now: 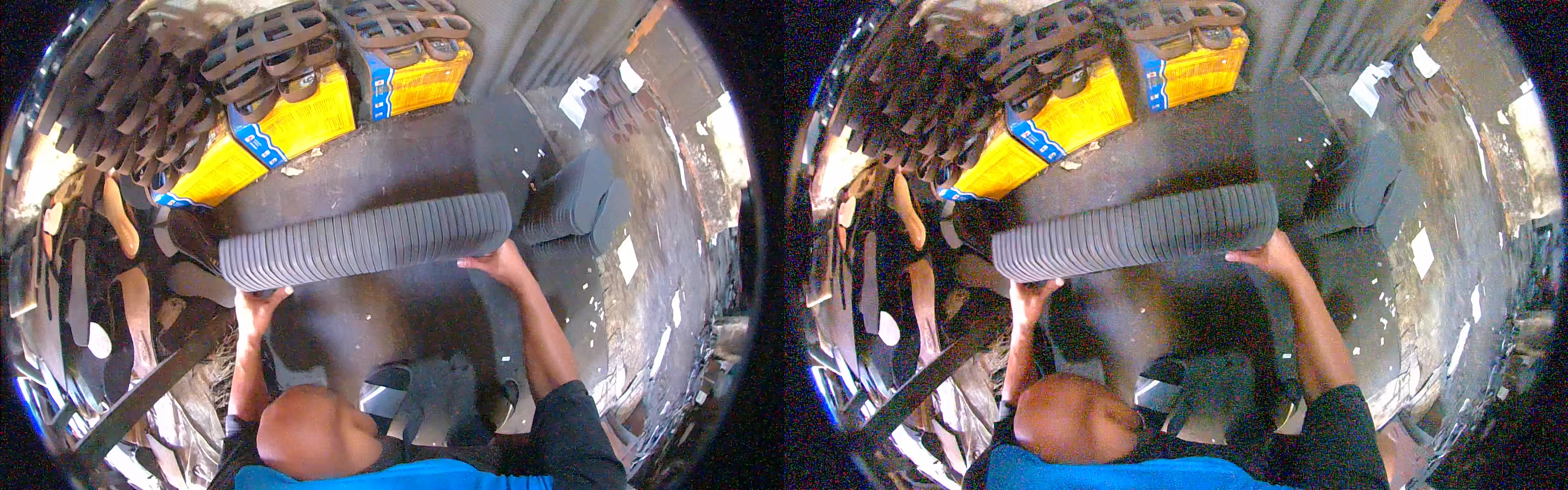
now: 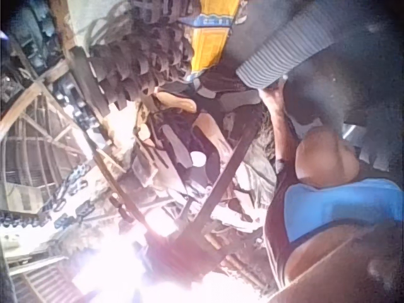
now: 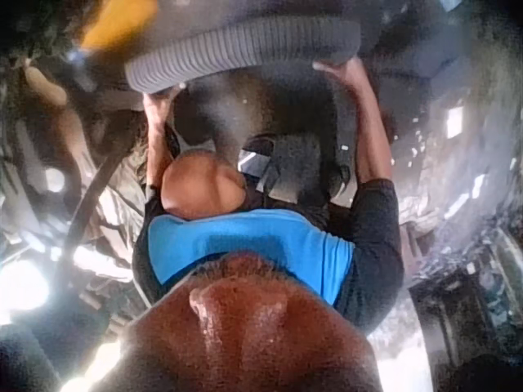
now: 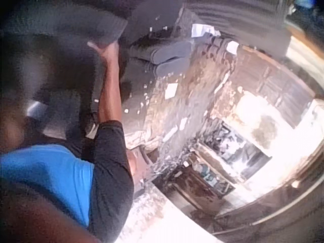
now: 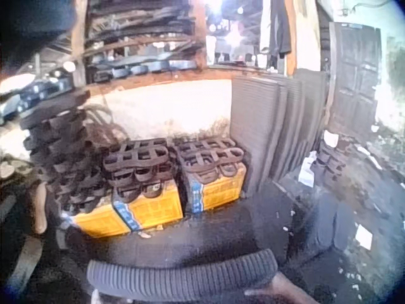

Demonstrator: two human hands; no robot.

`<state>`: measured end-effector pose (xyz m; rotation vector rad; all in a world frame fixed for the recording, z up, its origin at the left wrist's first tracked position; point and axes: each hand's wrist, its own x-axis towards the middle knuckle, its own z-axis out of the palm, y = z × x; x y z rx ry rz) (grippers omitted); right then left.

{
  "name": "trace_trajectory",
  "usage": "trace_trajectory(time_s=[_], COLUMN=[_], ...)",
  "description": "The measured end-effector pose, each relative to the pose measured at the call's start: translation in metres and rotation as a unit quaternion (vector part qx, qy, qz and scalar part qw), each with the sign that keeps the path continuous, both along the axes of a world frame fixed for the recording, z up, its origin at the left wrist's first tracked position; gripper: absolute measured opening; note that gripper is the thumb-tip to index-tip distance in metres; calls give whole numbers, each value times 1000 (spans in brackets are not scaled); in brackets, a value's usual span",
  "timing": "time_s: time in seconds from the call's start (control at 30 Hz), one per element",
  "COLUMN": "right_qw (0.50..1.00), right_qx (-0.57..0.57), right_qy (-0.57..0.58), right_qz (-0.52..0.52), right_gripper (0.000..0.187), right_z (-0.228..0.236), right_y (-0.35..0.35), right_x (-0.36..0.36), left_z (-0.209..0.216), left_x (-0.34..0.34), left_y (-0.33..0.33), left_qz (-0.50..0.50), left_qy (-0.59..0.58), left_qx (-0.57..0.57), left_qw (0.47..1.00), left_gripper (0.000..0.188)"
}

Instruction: The person picks up gray shoe insoles from a workbench, aligns them, and stacks them into neat piles. They repeatedly gather, align, and place the insoles into organized stacks on the bench.

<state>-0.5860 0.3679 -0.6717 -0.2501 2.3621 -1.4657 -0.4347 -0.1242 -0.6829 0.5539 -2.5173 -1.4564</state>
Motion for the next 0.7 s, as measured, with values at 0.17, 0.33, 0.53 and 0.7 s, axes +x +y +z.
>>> trace_trajectory(time_s=[0.17,0.33,0.53,0.7], right_qw=[986,970,985,987], right_qx=[160,238,107,100], right_qy=[2,-54,-56,5], right_qz=[-49,-8,-126,-123], right_gripper=[95,101,75,69], right_z=[11,-29,-58,-52], right_y=[3,-15,-33,-31], right_x=[-18,-35,-16,-9], left_z=[12,-45,-85,-75], left_x=[-8,-10,3,6], left_y=[-6,-1,10,1], left_qz=[15,-43,43,58], left_qy=[47,-146,-73,15], left_qx=[-5,-174,-14,145], left_qw=[999,973,996,988], left_gripper=[91,97,112,107])
